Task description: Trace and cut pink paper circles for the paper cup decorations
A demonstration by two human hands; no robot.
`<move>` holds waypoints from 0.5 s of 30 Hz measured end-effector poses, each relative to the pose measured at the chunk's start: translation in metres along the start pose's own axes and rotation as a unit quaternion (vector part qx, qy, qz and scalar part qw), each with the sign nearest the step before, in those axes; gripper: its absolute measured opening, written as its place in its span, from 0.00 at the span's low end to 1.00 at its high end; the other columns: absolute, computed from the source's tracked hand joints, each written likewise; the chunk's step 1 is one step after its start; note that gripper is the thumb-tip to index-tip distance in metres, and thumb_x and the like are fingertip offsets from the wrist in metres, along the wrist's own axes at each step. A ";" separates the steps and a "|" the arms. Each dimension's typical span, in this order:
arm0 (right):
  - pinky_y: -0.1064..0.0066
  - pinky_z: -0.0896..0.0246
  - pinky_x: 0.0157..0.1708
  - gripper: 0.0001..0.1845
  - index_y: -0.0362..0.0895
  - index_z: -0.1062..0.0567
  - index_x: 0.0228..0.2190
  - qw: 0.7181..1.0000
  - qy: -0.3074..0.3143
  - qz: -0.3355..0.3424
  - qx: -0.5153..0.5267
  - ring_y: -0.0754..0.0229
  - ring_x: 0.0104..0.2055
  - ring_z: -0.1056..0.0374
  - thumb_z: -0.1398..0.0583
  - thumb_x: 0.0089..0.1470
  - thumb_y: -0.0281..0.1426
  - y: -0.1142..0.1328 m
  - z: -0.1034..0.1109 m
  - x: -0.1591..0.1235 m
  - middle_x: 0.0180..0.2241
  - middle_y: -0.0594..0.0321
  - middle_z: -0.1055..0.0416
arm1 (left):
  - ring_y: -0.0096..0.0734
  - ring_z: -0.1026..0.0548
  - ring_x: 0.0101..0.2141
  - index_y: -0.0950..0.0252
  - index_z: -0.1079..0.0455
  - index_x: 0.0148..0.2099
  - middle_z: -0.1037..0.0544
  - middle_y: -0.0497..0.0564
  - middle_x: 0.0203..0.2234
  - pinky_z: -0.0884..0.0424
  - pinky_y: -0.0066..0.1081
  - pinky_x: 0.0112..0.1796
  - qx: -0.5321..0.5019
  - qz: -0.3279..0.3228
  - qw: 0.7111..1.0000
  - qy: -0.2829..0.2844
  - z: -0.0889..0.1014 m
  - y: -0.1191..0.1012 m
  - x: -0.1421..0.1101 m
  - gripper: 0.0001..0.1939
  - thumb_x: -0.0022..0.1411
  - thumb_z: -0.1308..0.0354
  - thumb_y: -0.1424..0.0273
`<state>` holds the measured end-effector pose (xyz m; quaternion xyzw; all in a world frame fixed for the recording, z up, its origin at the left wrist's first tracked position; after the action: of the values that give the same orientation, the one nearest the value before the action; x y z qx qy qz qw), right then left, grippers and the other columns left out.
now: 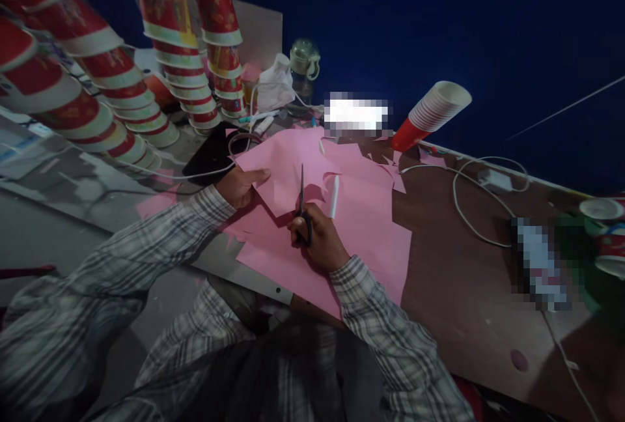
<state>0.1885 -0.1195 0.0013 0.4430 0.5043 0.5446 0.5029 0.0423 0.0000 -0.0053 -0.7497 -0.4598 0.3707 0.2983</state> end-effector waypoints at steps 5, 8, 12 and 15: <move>0.69 0.34 0.22 0.24 0.47 0.35 0.35 1.000 0.005 -0.009 0.011 0.63 0.22 0.34 0.43 0.58 0.55 -0.001 -0.001 0.000 0.20 0.69 0.33 | 0.47 0.19 0.43 0.70 0.25 0.34 0.18 0.54 0.28 0.24 0.45 0.50 0.006 -0.001 1.000 0.012 0.001 -0.001 0.002 0.09 0.46 0.34 0.81; 0.71 0.37 0.21 0.24 0.46 0.34 0.36 1.000 0.010 -0.019 0.011 0.64 0.22 0.35 0.42 0.57 0.55 -0.002 -0.001 0.000 0.20 0.69 0.33 | 0.45 0.19 0.42 0.69 0.25 0.36 0.18 0.52 0.28 0.23 0.42 0.48 0.016 0.005 1.000 0.005 0.003 -0.001 0.003 0.11 0.47 0.35 0.81; 0.70 0.35 0.22 0.24 0.46 0.34 0.37 0.999 0.021 -0.027 0.017 0.65 0.21 0.34 0.41 0.57 0.54 -0.002 -0.002 0.000 0.23 0.68 0.32 | 0.45 0.18 0.39 0.69 0.25 0.41 0.18 0.52 0.29 0.21 0.43 0.43 0.034 0.028 0.999 0.011 0.005 -0.002 0.004 0.15 0.49 0.37 0.81; 0.70 0.32 0.23 0.24 0.46 0.34 0.36 0.999 0.026 -0.036 0.029 0.66 0.22 0.34 0.40 0.55 0.54 -0.001 -0.003 0.000 0.26 0.67 0.31 | 0.45 0.18 0.37 0.70 0.25 0.43 0.18 0.55 0.30 0.21 0.43 0.41 0.043 0.032 0.998 0.023 0.008 -0.003 0.006 0.15 0.49 0.37 0.81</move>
<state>0.1854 -0.1198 -0.0004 0.4247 0.5483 0.5225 0.4960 0.0363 0.0072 -0.0092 -0.7587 -0.4124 0.3821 0.3290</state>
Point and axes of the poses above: each hand's wrist, its own x-axis towards the middle knuckle, its own z-axis out of the back of the hand, y = z × x, the point moved 5 cm from there along x, towards the middle knuckle
